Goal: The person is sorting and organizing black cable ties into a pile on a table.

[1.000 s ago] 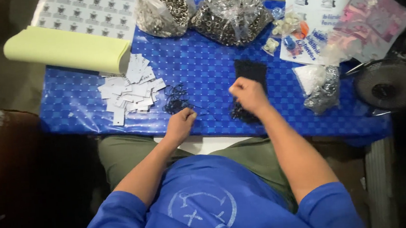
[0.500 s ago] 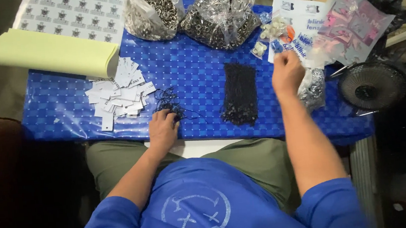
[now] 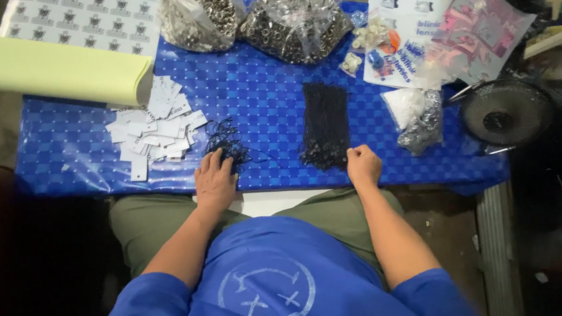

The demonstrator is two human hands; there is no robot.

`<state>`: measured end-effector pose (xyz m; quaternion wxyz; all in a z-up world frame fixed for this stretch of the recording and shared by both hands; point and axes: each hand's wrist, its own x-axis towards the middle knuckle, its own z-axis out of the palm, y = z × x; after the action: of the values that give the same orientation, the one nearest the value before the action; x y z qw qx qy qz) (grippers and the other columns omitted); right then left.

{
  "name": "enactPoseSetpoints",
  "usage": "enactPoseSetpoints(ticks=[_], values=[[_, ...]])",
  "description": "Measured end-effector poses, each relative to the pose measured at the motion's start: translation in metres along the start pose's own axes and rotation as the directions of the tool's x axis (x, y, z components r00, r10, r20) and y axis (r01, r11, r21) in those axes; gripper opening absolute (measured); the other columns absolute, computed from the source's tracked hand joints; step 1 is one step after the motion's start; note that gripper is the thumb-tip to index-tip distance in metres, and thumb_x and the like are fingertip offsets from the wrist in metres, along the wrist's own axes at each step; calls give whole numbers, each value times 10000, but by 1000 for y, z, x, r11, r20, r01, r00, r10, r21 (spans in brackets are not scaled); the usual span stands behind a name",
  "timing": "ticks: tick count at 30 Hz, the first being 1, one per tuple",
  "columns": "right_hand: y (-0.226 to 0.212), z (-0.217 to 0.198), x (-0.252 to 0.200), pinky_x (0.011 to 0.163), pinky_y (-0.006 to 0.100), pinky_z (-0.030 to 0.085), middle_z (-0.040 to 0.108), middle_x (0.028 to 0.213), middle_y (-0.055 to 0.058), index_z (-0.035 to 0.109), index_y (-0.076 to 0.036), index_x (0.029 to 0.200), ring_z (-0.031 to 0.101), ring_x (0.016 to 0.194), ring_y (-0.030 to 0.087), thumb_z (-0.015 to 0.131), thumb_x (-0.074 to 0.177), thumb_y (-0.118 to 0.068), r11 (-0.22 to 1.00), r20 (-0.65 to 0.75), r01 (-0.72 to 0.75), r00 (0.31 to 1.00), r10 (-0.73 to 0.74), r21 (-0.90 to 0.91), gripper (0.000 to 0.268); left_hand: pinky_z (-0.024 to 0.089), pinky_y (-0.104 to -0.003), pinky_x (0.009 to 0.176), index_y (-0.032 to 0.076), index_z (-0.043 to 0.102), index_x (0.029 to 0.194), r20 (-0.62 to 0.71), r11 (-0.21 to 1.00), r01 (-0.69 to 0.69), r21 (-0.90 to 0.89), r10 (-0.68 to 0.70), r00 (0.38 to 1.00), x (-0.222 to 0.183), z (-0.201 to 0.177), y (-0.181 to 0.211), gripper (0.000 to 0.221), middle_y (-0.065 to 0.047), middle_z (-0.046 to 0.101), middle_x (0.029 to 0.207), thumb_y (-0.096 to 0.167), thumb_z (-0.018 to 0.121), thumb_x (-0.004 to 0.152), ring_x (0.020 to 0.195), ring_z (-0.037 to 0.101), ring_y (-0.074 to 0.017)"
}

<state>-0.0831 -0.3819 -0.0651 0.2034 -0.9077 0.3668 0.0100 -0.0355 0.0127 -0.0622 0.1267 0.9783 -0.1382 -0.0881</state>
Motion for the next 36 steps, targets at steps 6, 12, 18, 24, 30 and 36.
enactPoseSetpoints(ticks=[6,12,18,24,30,36], values=[[-4,-10,-33,823,454,531,694,844,59,721,-118,930,684,859,311,643,974,-228,979,-119,102,990,-82,176,142,469,-432,928,205,663,1278,-98,999,-34,2,34,995,2,8,-3,427,-60,510,1452,341,730,880,1373,437,-274],[-27,15,-62,708,371,542,637,826,56,693,-115,932,677,792,285,707,924,-133,780,-379,618,747,-546,96,24,498,-420,741,214,619,1266,-366,982,-179,58,188,912,15,38,-10,453,-42,565,1137,290,773,847,1029,600,-266],[-60,46,-96,688,317,540,603,758,5,711,-163,917,667,733,244,716,918,-189,640,-237,745,666,-707,188,26,514,-367,587,166,667,1115,-402,957,-285,54,282,871,37,62,-7,247,-42,581,911,242,725,887,804,630,-252],[-41,68,-104,647,306,554,590,734,-36,692,-232,879,686,716,211,695,925,-279,645,-129,754,657,-743,128,66,471,-377,533,182,653,906,-382,939,-329,96,340,859,50,79,-11,41,-39,552,829,175,680,876,735,599,-258],[-58,65,-103,674,344,559,617,771,15,710,-204,918,696,760,253,687,938,-238,634,-89,738,665,-741,232,46,532,-378,672,111,570,859,-280,974,-98,-203,39,959,31,29,12,201,-65,563,842,261,638,974,808,643,-277],[-139,55,-111,793,416,588,744,957,106,748,-146,1100,725,944,344,721,916,-123,624,83,482,748,-659,615,187,550,-445,860,131,631,1020,74,770,161,-617,-146,986,30,-2,15,122,-115,668,970,250,634,997,993,693,-338]])
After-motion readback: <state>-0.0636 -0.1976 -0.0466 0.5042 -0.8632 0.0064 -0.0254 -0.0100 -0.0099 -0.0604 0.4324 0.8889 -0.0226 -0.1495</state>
